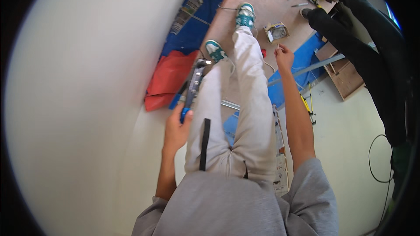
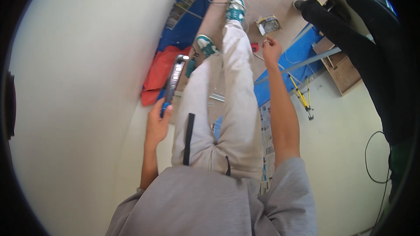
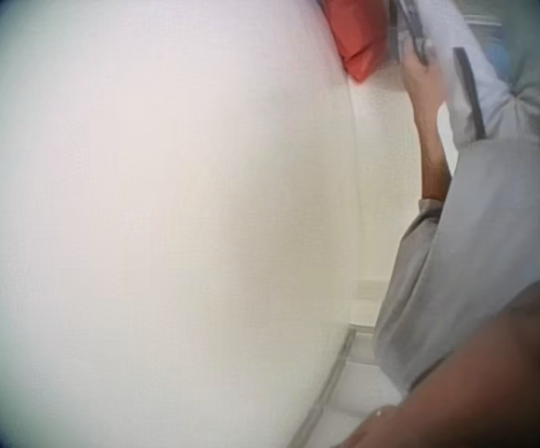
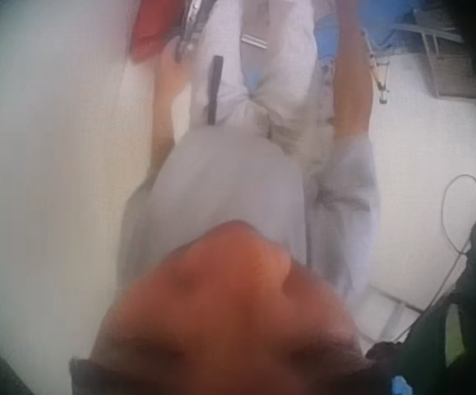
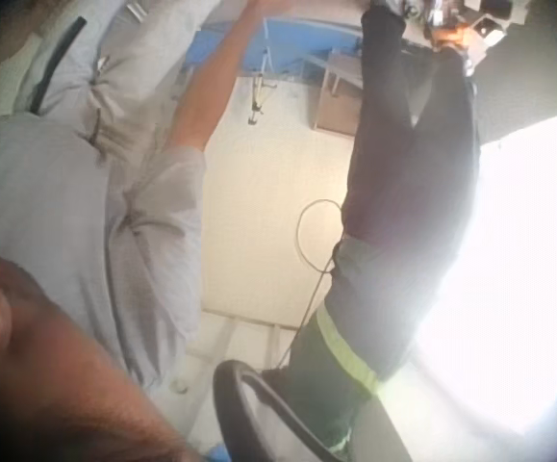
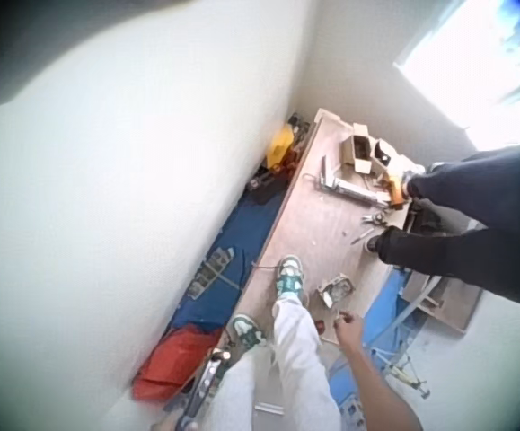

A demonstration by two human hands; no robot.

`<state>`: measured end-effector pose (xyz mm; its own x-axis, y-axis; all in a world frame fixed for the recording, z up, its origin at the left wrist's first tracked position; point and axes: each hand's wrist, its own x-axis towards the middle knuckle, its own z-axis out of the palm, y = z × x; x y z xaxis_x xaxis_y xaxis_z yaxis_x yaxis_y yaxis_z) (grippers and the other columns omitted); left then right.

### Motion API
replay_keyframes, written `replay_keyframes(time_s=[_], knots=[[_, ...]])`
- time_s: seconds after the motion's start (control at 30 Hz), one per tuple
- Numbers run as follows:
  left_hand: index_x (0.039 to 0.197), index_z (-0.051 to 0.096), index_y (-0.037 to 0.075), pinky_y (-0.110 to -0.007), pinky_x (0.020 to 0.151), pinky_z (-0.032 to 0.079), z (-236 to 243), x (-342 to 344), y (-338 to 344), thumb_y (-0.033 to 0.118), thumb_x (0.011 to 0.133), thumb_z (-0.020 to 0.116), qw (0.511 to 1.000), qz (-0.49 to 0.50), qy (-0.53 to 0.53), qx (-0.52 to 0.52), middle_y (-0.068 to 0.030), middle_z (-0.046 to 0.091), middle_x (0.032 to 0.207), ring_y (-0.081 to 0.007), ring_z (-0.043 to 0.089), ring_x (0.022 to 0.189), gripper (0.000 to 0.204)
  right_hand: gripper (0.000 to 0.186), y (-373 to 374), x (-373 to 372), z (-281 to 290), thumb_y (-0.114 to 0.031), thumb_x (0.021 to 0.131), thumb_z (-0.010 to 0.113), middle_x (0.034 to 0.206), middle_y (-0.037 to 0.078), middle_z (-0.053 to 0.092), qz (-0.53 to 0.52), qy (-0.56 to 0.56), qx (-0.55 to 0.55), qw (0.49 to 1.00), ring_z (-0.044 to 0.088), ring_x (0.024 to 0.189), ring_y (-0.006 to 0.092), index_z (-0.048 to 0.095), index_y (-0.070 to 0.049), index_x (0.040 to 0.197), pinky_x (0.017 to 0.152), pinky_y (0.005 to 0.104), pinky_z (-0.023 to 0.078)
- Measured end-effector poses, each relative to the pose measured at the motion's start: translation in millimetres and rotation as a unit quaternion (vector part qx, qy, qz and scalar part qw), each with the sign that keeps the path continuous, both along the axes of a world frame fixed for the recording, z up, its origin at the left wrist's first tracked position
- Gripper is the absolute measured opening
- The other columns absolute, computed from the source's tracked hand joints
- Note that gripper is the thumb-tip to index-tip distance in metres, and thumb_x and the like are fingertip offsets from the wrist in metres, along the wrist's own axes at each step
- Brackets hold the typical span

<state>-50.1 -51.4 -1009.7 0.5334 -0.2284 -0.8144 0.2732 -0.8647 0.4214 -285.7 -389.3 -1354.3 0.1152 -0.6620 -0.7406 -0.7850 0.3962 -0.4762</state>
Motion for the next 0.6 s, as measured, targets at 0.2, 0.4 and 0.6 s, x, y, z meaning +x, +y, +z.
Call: replay_keyframes(time_s=[0.2, 0.4, 0.6], knots=[[0.121, 0.061, -0.003, -0.030, 0.061, 0.044, 138, -13, -4, 0.026, 0.100, 0.067, 0.994, 0.024, 0.021, -0.102, -0.0068, 0.058, 0.076, -0.0120, 0.051, 0.067, 0.036, 0.029, 53, 131, 340, 0.001, 0.096, 0.063, 0.092, 0.012, 0.074, -0.013, -0.305, 0.052, 0.951, 0.071, 0.086, 0.0164, 0.060, 0.003, 0.124, 0.081, 0.0298, 0.056], [0.126, 0.060, -0.005, -0.029, 0.063, 0.045, 275, -17, -4, 0.022, 0.098, 0.068, 0.974, 0.059, -0.019, -0.219, -0.0054, 0.063, 0.082, -0.0115, 0.054, 0.071, 0.040, 0.033, 84, 188, 590, 0.001, 0.097, 0.067, 0.095, 0.011, 0.075, 0.076, -0.467, -0.041, 0.880, 0.072, 0.097, 0.0185, 0.064, 0.002, 0.130, 0.088, 0.0326, 0.058], [0.130, 0.059, -0.004, -0.031, 0.066, 0.045, 354, -19, 8, 0.023, 0.096, 0.068, 0.957, 0.038, -0.097, -0.272, -0.0065, 0.062, 0.082, -0.0161, 0.055, 0.072, 0.045, 0.027, 111, 210, 684, 0.000, 0.098, 0.067, 0.099, 0.010, 0.076, 0.112, -0.522, -0.095, 0.840, 0.072, 0.096, 0.0142, 0.066, 0.001, 0.125, 0.088, 0.0285, 0.056]])
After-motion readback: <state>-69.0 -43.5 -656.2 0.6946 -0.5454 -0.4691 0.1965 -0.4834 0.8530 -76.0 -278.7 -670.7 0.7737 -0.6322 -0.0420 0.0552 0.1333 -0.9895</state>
